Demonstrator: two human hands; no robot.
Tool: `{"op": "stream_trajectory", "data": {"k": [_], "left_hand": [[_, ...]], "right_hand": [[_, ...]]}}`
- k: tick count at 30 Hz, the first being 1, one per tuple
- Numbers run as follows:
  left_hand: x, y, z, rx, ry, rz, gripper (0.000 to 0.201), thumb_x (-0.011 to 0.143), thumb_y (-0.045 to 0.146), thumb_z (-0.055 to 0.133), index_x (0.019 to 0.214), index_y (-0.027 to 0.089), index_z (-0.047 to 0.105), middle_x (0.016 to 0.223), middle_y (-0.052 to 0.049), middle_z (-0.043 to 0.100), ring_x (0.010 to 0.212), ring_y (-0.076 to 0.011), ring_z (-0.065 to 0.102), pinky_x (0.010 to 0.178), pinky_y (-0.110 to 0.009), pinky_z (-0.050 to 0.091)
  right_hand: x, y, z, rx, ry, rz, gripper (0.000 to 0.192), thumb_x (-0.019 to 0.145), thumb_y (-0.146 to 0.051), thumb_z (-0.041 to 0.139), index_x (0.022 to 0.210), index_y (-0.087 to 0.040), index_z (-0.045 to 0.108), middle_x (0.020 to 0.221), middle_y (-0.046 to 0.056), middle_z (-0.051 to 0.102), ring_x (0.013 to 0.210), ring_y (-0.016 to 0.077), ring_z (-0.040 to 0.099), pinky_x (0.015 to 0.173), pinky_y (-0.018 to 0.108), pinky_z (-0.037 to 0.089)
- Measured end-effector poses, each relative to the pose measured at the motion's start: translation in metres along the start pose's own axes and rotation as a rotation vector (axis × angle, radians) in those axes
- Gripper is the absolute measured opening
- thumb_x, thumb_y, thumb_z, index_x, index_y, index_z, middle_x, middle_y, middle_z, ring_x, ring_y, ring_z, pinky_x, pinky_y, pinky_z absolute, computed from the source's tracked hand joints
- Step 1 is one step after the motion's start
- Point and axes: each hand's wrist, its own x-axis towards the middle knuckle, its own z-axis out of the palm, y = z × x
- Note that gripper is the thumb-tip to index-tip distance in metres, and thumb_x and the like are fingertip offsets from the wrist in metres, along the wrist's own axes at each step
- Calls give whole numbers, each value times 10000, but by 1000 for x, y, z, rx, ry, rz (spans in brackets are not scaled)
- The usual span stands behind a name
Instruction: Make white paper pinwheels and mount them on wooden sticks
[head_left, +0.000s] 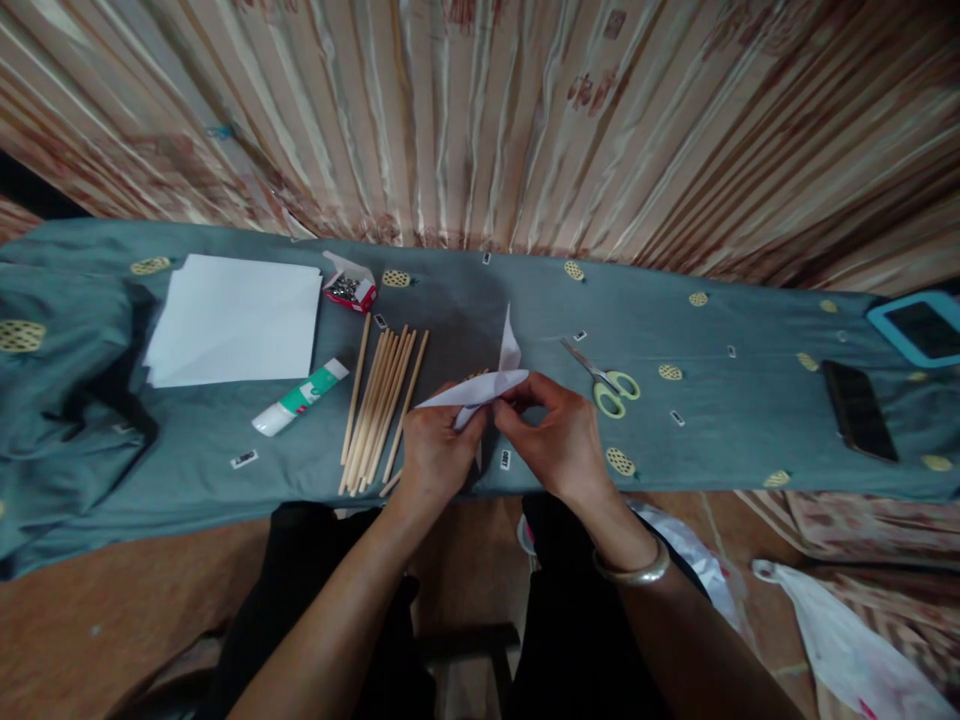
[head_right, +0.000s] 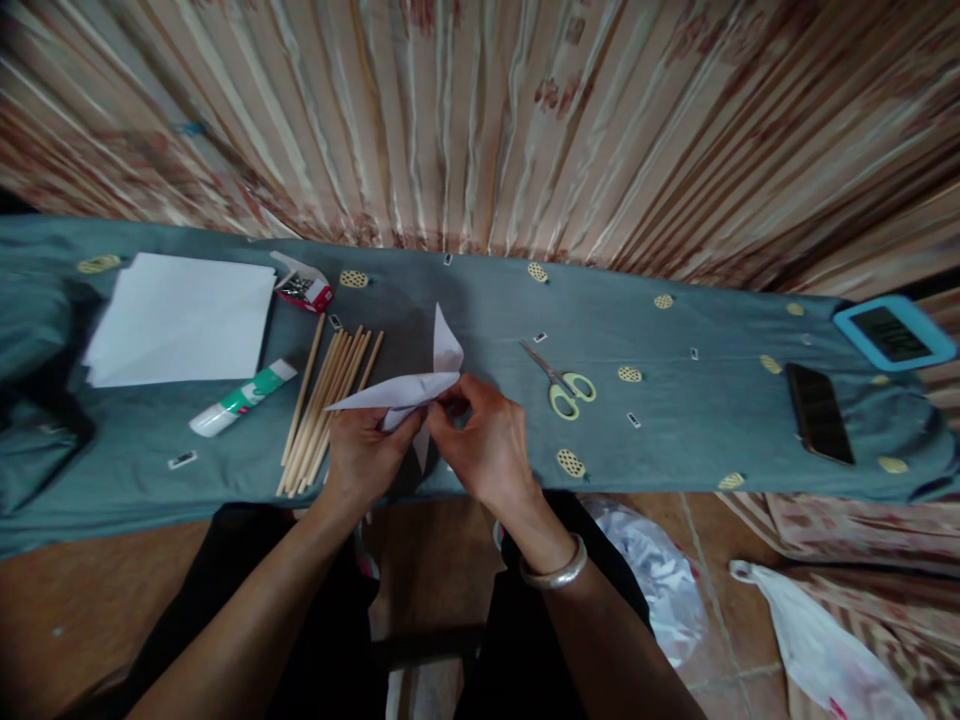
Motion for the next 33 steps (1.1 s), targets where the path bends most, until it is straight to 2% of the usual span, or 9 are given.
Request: {"op": "stream_trajectory", "data": {"k": [3, 8, 17, 22, 27, 33], "left_hand": [[0, -1, 0, 0, -15, 4, 104, 727, 220, 664, 687, 190, 755, 706, -21, 741, 700, -195, 679, 699, -273, 508], [3, -5, -3, -65, -13, -71, 164, 705, 268, 695, 805, 159, 768, 784, -49, 771, 729, -222, 694, 690, -300, 513], [6, -5, -7, -220, -119, -112, 130, 657, 251, 723, 740, 157, 755, 715, -27, 753, 672, -202, 665, 624, -271, 490], [7, -7, -8, -175, -167, -103, 119, 677, 261, 720, 726, 157, 751, 691, -27, 744, 645, -201, 662, 602, -272, 469], [7, -9, -8, -137, -194, -81, 137, 692, 262, 715, 775, 162, 760, 769, -44, 764, 730, -226, 688, 693, -303, 492], [8, -9, -7, -161, -195, -83, 153, 699, 257, 703, 797, 153, 754, 794, -53, 765, 751, -222, 688, 711, -306, 496]], "right_hand": [[1, 2, 1, 45, -20, 26, 41, 746, -208, 627, 748, -187, 662, 712, -2, 699, 685, 161, 655, 690, 289, 479], [2, 11, -3, 212, -108, -16, 69, 792, -243, 630, 810, -189, 667, 744, -6, 704, 709, 151, 656, 711, 281, 488], [7, 20, -15, 247, -311, 20, 107, 804, -290, 634, 822, -192, 672, 786, 25, 725, 766, 180, 665, 738, 324, 482], [9, 25, -19, 273, -369, 33, 118, 799, -295, 638, 801, -182, 671, 772, 30, 717, 757, 176, 657, 717, 312, 482], [10, 28, -21, 317, -423, 48, 115, 794, -289, 631, 800, -180, 665, 764, 25, 708, 741, 165, 641, 694, 297, 471], [9, 28, -20, 307, -418, 51, 119, 793, -298, 636, 799, -182, 665, 761, 25, 698, 741, 167, 631, 698, 302, 461]]}}
